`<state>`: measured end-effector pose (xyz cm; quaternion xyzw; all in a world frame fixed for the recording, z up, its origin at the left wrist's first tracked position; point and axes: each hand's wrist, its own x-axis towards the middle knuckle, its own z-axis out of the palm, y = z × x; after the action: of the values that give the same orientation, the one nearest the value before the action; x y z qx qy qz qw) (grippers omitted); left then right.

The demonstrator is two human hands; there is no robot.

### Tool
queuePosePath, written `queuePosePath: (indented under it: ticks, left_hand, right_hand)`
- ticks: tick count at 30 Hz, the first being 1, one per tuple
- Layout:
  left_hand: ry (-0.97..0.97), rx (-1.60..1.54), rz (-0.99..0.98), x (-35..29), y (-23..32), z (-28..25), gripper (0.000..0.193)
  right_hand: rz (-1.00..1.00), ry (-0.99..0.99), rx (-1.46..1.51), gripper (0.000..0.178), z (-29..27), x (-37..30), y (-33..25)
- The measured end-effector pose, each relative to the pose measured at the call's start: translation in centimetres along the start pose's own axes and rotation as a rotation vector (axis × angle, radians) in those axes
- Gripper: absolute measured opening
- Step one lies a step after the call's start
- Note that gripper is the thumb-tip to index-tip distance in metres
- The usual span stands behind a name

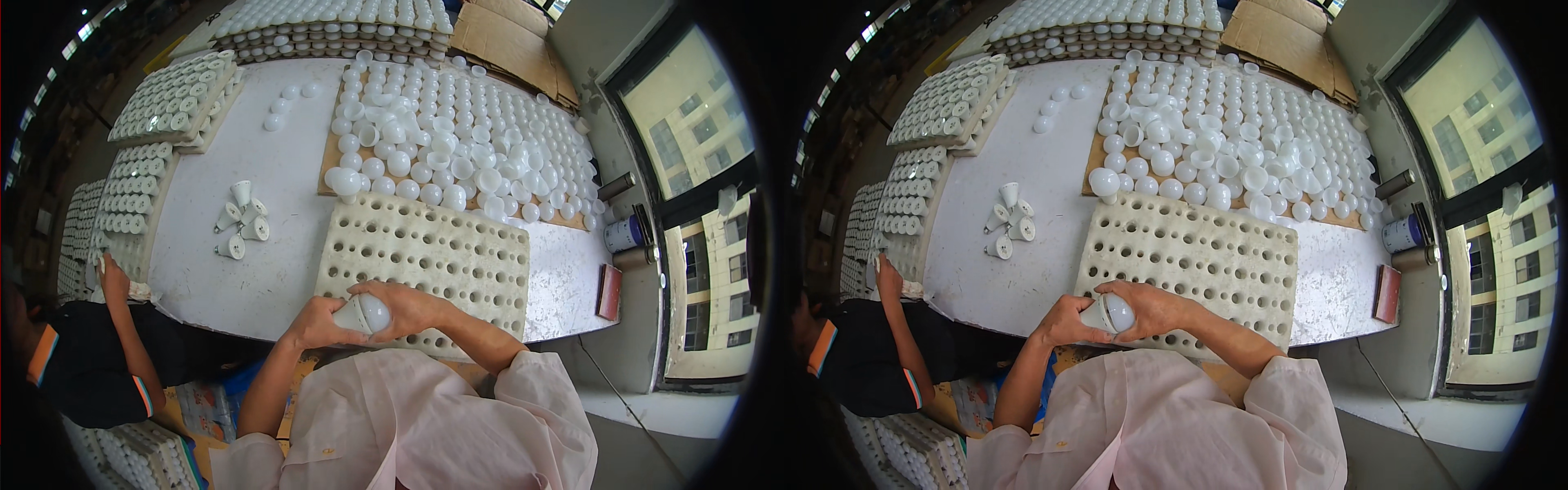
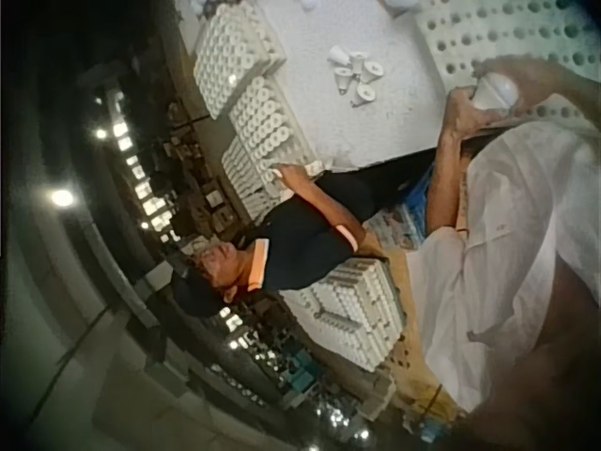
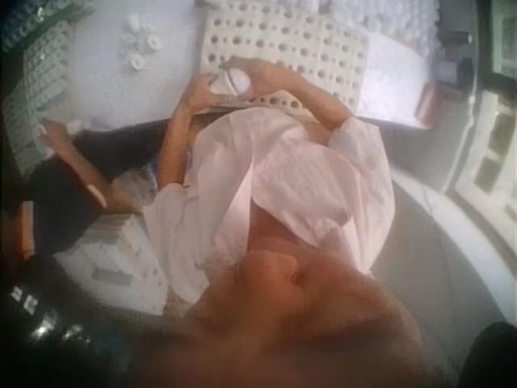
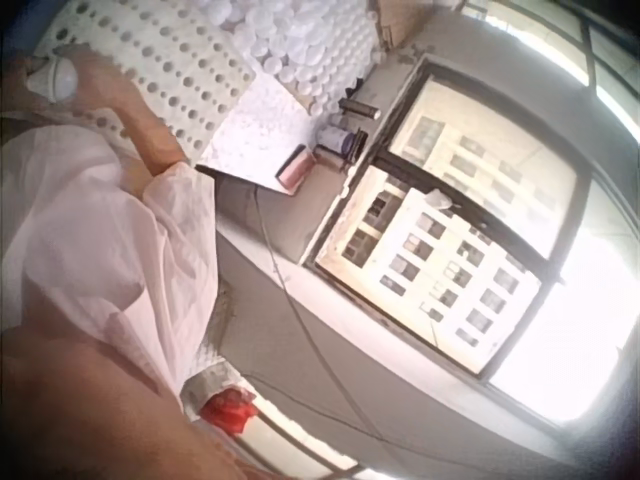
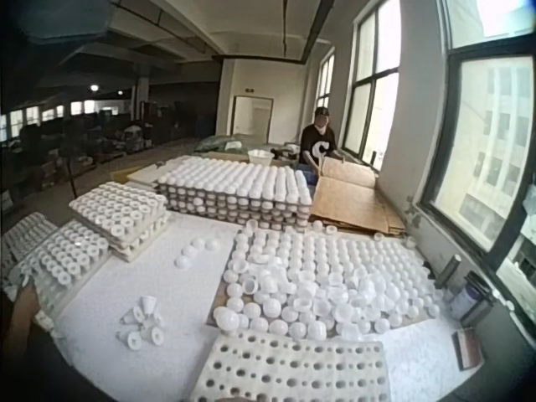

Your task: The person dumps light bulb covers from a cardboard sheet onto a table and assembles light bulbs by attaching the covers onto bulb bases by hand.

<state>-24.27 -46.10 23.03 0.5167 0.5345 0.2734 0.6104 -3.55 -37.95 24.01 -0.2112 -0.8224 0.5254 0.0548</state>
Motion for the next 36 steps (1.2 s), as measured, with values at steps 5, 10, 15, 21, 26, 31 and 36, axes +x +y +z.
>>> queuePosePath:
  ticks: [5,10,15,21,26,31,36]
  left_hand:
    - [0.015,0.062,-0.029,-0.5,-0.5,-0.6,0.040]
    - [-0.005,-0.040,-0.042,-0.5,-0.8,-0.5,0.050]
    - [-0.055,0.032,0.071,0.9,1.4,-2.0,0.046]
    - [-0.086,-0.061,-0.070,2.1,0.9,-2.2,0.038]
    - [-0.119,-0.539,-0.276,3.5,-2.9,-3.0,0.037]
    - [0.173,-0.632,-0.283,5.1,-7.1,-3.6,0.036]
    - [0.384,-0.283,-0.287,5.8,-10.1,-6.2,0.041]
  right_hand:
    - [0.011,-0.053,-0.005,0.081,1.3,1.1,0.5]
    - [-0.397,0.227,0.004,0.070,3.0,1.7,0.9]
    - [-0.498,0.344,0.021,0.058,2.3,2.5,1.2]
    - [-0.504,0.348,0.100,0.052,1.2,3.5,2.0]
    - [-0.075,0.494,0.227,0.062,3.4,4.4,3.7]
    - [0.050,0.789,0.096,0.059,-1.7,7.0,8.0]
    - [-0.038,0.931,-0.429,0.065,-9.2,11.0,13.1]
